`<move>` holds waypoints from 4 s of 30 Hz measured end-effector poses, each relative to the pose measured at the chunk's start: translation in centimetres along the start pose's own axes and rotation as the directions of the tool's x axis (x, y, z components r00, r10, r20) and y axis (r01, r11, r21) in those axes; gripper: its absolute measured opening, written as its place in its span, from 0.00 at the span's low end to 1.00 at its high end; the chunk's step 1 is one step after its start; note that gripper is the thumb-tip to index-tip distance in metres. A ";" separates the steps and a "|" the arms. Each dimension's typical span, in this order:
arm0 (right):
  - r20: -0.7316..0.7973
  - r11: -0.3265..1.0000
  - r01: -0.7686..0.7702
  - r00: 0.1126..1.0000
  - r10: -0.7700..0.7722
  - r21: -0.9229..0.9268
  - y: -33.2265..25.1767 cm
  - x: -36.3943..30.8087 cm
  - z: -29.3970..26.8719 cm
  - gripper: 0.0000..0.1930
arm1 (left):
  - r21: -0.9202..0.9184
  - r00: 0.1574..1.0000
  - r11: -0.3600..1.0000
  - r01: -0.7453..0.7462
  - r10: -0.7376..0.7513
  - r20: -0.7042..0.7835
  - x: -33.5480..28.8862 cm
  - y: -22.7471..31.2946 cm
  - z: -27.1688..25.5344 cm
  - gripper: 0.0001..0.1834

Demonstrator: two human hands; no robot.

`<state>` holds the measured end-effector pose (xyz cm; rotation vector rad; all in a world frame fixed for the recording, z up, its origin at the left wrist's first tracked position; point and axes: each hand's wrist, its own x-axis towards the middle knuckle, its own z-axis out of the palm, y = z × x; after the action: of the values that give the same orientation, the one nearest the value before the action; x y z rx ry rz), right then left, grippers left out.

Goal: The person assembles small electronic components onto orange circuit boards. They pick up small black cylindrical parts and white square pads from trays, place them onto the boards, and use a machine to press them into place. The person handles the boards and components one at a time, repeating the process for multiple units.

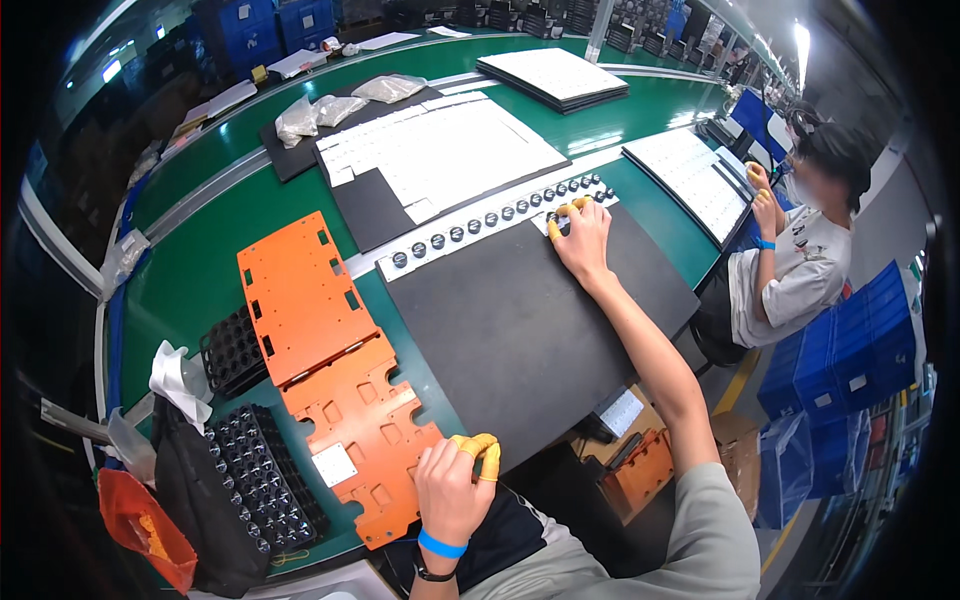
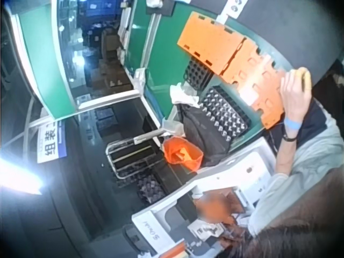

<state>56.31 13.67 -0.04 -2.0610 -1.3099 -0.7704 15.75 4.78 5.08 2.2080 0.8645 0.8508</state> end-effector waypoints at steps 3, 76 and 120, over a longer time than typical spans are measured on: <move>0.012 1.000 -0.013 1.000 0.012 0.013 0.5 0.1 0.4 0.13 | -0.007 1.000 1.000 -0.001 0.001 -0.002 0.0 -0.1 0.0 0.05; 0.227 0.963 -0.176 0.965 0.129 0.202 -3.9 -2.2 -2.3 0.16 | -0.063 0.997 0.996 -0.056 0.053 -0.049 -0.4 -0.4 0.0 0.06; 0.239 0.994 -0.037 0.971 0.012 0.099 -4.7 3.2 1.7 0.05 | 0.004 0.999 0.999 -0.048 0.048 0.005 0.0 -0.3 -0.2 0.08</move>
<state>53.39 18.47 1.88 -2.1321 -1.4171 -0.4444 15.50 4.97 4.99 2.2422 0.8145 0.8662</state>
